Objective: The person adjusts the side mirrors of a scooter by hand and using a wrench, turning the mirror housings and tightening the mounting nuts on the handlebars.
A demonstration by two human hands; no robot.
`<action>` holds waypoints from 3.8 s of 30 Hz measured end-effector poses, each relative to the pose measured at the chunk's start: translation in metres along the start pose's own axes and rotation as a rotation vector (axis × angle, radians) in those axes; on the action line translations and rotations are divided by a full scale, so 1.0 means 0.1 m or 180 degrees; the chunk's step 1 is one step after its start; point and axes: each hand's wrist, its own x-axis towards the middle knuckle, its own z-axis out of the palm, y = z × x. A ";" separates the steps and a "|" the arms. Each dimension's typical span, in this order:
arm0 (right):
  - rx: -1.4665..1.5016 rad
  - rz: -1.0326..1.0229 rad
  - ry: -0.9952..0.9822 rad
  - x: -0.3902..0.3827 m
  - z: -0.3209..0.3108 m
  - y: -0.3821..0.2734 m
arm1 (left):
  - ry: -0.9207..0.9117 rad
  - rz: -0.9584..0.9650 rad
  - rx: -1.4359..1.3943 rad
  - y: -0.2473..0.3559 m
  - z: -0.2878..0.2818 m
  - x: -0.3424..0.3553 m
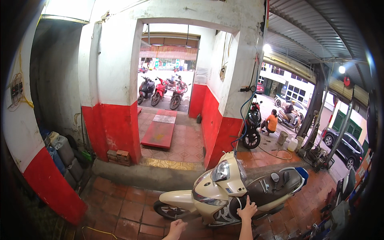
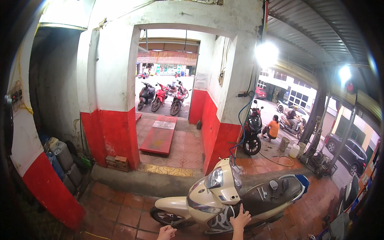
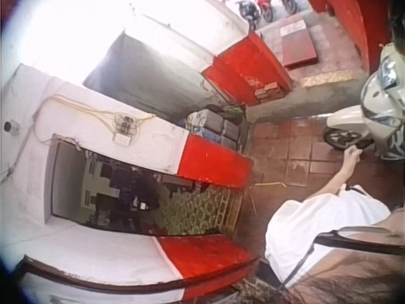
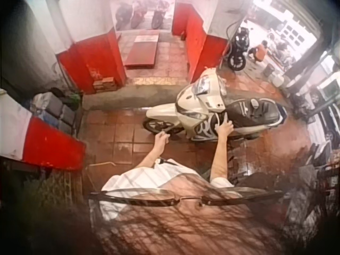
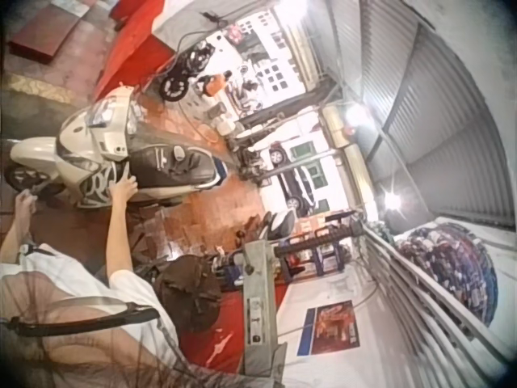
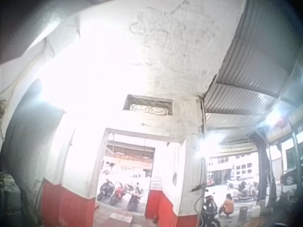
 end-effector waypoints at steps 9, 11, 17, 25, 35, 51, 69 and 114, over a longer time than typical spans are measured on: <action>0.0036 -0.0095 0.0094 -0.09 -0.12 -0.05 | -0.0049 0.0052 -0.0008 -0.02 -0.03 0.01; 0.0094 -0.0146 0.0227 -0.10 -0.13 -0.05 | -0.0035 0.0029 -0.0025 -0.05 -0.05 0.02; 0.0214 -0.0360 0.0512 -0.10 -0.06 0.00 | -0.0063 -0.0068 -0.0012 0.01 -0.03 -0.02; 0.0134 -0.0207 0.0291 -0.08 -0.07 -0.02 | -0.0047 -0.0004 0.0046 -0.03 -0.04 0.00; -0.0005 0.0198 -0.0091 0.05 0.08 0.01 | -0.0045 0.0003 -0.0007 0.00 -0.03 -0.02; -0.0311 0.0246 -0.0915 0.16 -0.31 -0.09 | -0.0081 -0.0269 -0.0443 -0.47 -0.23 0.26; 0.0658 -0.0892 -0.0460 0.34 -0.21 0.40 | -0.0355 -0.0412 -0.0387 -0.44 0.06 0.31; 0.0633 -0.0403 -0.0809 0.38 -0.29 0.28 | -0.0365 -0.0479 -0.0329 -0.56 0.01 0.30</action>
